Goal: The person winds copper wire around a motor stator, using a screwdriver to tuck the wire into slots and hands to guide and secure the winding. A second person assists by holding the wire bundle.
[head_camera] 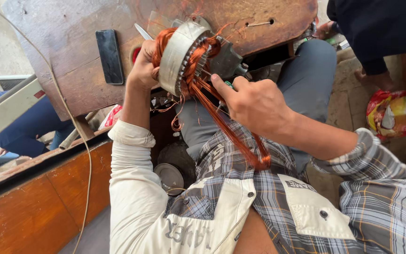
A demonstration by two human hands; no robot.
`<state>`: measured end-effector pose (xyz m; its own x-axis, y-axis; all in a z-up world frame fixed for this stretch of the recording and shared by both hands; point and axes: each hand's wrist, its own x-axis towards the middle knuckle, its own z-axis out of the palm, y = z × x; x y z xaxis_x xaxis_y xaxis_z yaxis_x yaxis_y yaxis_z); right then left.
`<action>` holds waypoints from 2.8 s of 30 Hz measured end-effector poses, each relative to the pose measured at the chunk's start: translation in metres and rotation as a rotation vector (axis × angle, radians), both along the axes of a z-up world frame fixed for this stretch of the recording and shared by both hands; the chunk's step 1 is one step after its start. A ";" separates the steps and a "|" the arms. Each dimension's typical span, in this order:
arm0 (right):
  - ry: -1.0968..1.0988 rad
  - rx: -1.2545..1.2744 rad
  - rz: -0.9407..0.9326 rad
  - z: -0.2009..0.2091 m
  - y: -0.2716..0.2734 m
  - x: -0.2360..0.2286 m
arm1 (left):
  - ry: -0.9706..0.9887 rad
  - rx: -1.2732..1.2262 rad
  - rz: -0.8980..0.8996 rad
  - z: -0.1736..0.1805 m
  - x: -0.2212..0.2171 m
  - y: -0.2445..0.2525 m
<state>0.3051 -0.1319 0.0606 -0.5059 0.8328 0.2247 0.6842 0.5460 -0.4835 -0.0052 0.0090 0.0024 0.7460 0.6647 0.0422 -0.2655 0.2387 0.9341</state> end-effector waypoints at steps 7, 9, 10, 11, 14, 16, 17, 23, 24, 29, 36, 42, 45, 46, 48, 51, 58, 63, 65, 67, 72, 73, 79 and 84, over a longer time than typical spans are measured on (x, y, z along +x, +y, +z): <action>0.278 0.006 -0.049 -0.004 0.007 0.008 | -0.056 -0.003 0.002 0.012 0.014 0.002; 0.385 0.051 -0.066 -0.015 0.000 0.006 | -0.036 0.013 0.022 0.011 0.009 -0.003; 0.392 0.028 -0.062 -0.021 -0.006 0.002 | -0.010 -0.020 0.035 0.011 0.004 -0.009; 0.395 0.017 -0.073 -0.027 -0.008 -0.001 | 0.012 -0.044 0.031 0.011 0.002 -0.009; 0.407 0.046 -0.083 -0.031 0.000 -0.004 | 0.018 0.224 0.109 0.018 0.002 0.001; 0.398 0.054 -0.062 -0.028 0.006 -0.008 | 0.154 0.157 0.170 0.023 -0.003 -0.007; 0.381 0.047 -0.052 -0.025 0.009 -0.011 | 0.222 0.119 0.203 0.024 -0.008 -0.012; 0.034 0.036 -0.031 -0.009 0.018 -0.015 | 0.223 0.118 0.205 0.019 -0.017 -0.020; -0.016 0.046 -0.033 -0.008 0.017 -0.014 | 0.189 0.100 0.191 0.018 -0.019 -0.021; 0.231 0.079 0.011 -0.018 0.026 -0.008 | 0.288 0.338 0.185 0.007 -0.022 -0.007; 0.383 0.063 -0.055 -0.027 0.020 -0.005 | 0.077 0.022 0.192 0.014 -0.011 -0.006; 0.259 0.135 -0.048 -0.028 0.009 -0.015 | 0.137 -0.069 0.205 0.008 -0.025 -0.028; 0.278 0.074 -0.063 -0.018 0.010 -0.002 | 0.191 0.012 0.189 0.012 -0.017 -0.013; 0.283 0.058 -0.069 -0.016 0.005 0.004 | 0.208 0.029 0.182 0.012 -0.014 -0.008; 0.294 0.014 -0.061 -0.015 -0.010 0.016 | 0.203 0.024 0.168 0.009 -0.015 -0.005; 0.390 0.074 -0.143 -0.017 -0.035 0.019 | 0.176 -0.039 0.181 0.002 -0.028 -0.021; 0.466 0.137 -0.215 -0.020 -0.034 0.018 | 0.179 -0.025 0.213 0.004 -0.018 -0.014; 0.394 0.185 -0.219 -0.028 -0.026 0.020 | 0.157 -0.043 0.206 0.007 -0.013 -0.019; 0.386 0.213 -0.224 -0.029 -0.023 0.020 | 0.086 -0.088 0.193 0.010 -0.011 -0.017; 0.376 0.225 -0.224 -0.031 -0.023 0.019 | 0.140 -0.039 0.199 0.011 -0.010 -0.018; 0.318 0.234 -0.205 -0.035 -0.024 0.022 | 0.215 0.000 0.208 0.020 -0.005 -0.021; 0.299 0.247 -0.201 -0.036 -0.023 0.023 | 0.245 0.060 0.217 0.024 -0.004 -0.020; 0.242 0.292 -0.169 -0.038 -0.023 0.030 | 0.267 0.193 0.162 0.038 0.007 -0.014; 0.236 0.309 -0.178 -0.038 -0.018 0.030 | 0.257 0.212 0.129 0.038 0.005 -0.012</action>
<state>0.3354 -0.1503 0.0223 -0.2649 0.7778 0.5699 0.6713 0.5731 -0.4701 -0.0004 -0.0030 0.0408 0.6604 0.7509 0.0113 -0.0310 0.0123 0.9994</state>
